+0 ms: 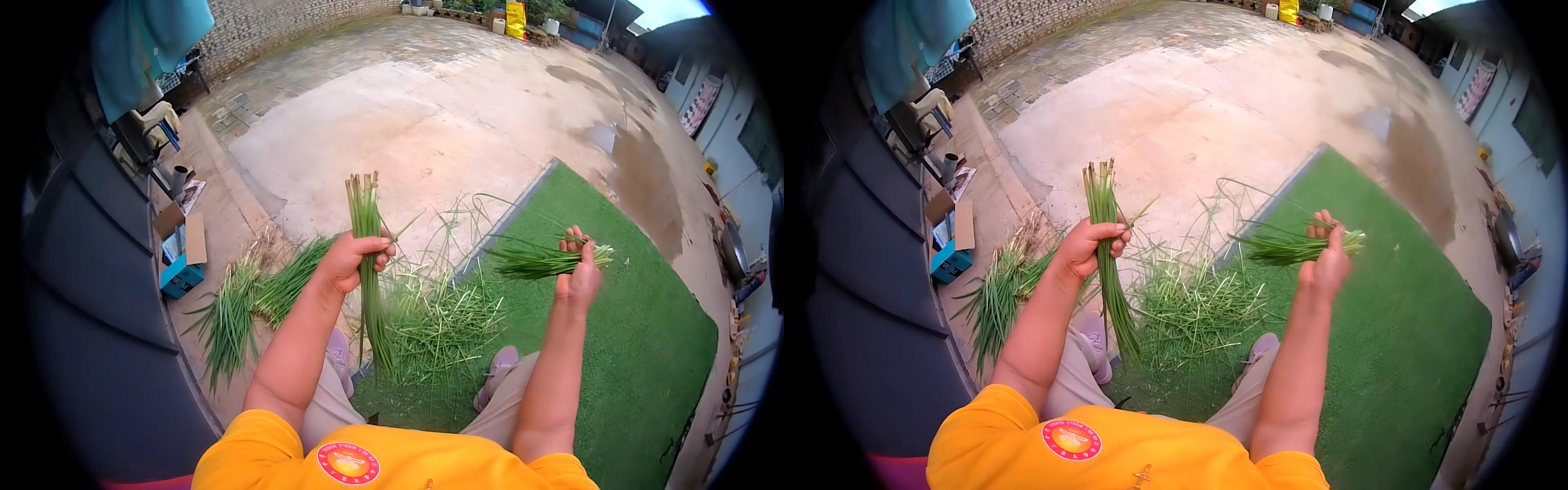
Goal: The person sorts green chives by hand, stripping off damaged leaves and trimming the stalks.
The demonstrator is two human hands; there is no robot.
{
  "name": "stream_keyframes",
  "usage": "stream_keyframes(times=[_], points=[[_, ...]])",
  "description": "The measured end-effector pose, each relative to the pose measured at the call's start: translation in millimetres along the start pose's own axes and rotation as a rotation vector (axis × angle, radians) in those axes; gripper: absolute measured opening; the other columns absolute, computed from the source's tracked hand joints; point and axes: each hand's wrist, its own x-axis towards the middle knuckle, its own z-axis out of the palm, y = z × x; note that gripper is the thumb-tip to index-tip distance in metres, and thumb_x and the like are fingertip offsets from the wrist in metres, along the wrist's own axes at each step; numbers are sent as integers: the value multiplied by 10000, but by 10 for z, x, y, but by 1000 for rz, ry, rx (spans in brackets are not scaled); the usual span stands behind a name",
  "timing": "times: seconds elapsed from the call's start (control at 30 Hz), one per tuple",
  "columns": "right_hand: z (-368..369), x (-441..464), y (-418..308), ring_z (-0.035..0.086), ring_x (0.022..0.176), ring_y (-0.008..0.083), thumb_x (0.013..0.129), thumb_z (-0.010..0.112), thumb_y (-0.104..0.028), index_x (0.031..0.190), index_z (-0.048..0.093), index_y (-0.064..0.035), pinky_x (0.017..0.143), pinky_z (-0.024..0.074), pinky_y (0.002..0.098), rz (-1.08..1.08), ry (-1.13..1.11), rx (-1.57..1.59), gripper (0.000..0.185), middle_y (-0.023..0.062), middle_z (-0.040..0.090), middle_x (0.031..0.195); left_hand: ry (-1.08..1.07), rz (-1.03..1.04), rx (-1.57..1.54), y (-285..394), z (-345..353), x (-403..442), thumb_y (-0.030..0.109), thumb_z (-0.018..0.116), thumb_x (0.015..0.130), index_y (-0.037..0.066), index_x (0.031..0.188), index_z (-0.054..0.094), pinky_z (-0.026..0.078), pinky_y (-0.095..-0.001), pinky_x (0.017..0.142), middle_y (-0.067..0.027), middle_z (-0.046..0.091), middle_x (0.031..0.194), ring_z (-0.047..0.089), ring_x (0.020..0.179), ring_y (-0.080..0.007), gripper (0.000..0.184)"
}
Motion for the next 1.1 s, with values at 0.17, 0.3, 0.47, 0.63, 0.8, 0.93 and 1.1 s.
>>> stream_keyframes(times=[0.17, 0.3, 0.47, 0.63, 0.8, 0.93, 1.1], points=[[182, -593, 379, 518, 623, 105, 876, 510, -115, 1012, 518, 24, 567, 460, 239, 152, -472, -220, 195, 126, 606, 913, -126, -63, -92, -133, 220, 12, 44, 569, 782, 6, 894, 534, 447, -211, 507, -81, 585, 744, 528, 562, -103, 124], [317, -1065, 542, 419, 534, 68, 815, 619, -137, 1003, 549, 15, 507, 396, 217, 396, -618, -317, 251, 106, 608, 843, -176, -161, -28, -296, 430, 37, 63, 600, 782, 27, 874, 539, 433, -214, 491, -68, 578, 711, 532, 558, -106, 116], [274, -868, 522, 425, 530, 78, 856, 547, -98, 862, 504, -19, 491, 391, 212, 362, -521, -111, 90, 91, 584, 784, -218, -215, 57, -377, 508, 64, 84, 592, 796, 11, 879, 547, 443, -210, 475, -66, 590, 711, 546, 547, -101, 119], [-28, 1, -40, 488, 658, 108, 918, 434, -143, 902, 510, -5, 620, 463, 219, -36, -90, 53, 158, 157, 580, 954, -165, -122, 73, -177, 239, 87, 64, 558, 804, -23, 946, 537, 491, -241, 563, -122, 611, 794, 580, 634, -137, 168], [-153, 58, -386, 490, 639, 119, 923, 421, -148, 910, 513, -11, 647, 472, 240, -218, 53, 8, 165, 157, 576, 989, -59, -51, 2, -70, 112, 39, 40, 527, 805, -37, 1021, 512, 528, -287, 672, -172, 596, 960, 603, 806, -186, 230], [-21, -312, -107, 416, 520, 66, 890, 496, -141, 875, 496, -15, 498, 411, 208, -89, -307, -298, 127, 111, 602, 823, -201, -75, -84, -168, 276, 29, 35, 539, 787, -19, 1009, 520, 532, -284, 635, -147, 602, 898, 606, 747, -165, 230], [164, -904, 273, 424, 489, 48, 818, 618, -181, 915, 551, -6, 452, 369, 198, 256, -608, -482, 211, 66, 619, 782, -338, -163, -67, -324, 532, 59, 35, 549, 787, -8, 976, 519, 509, -245, 577, -112, 585, 825, 581, 680, -139, 196]])
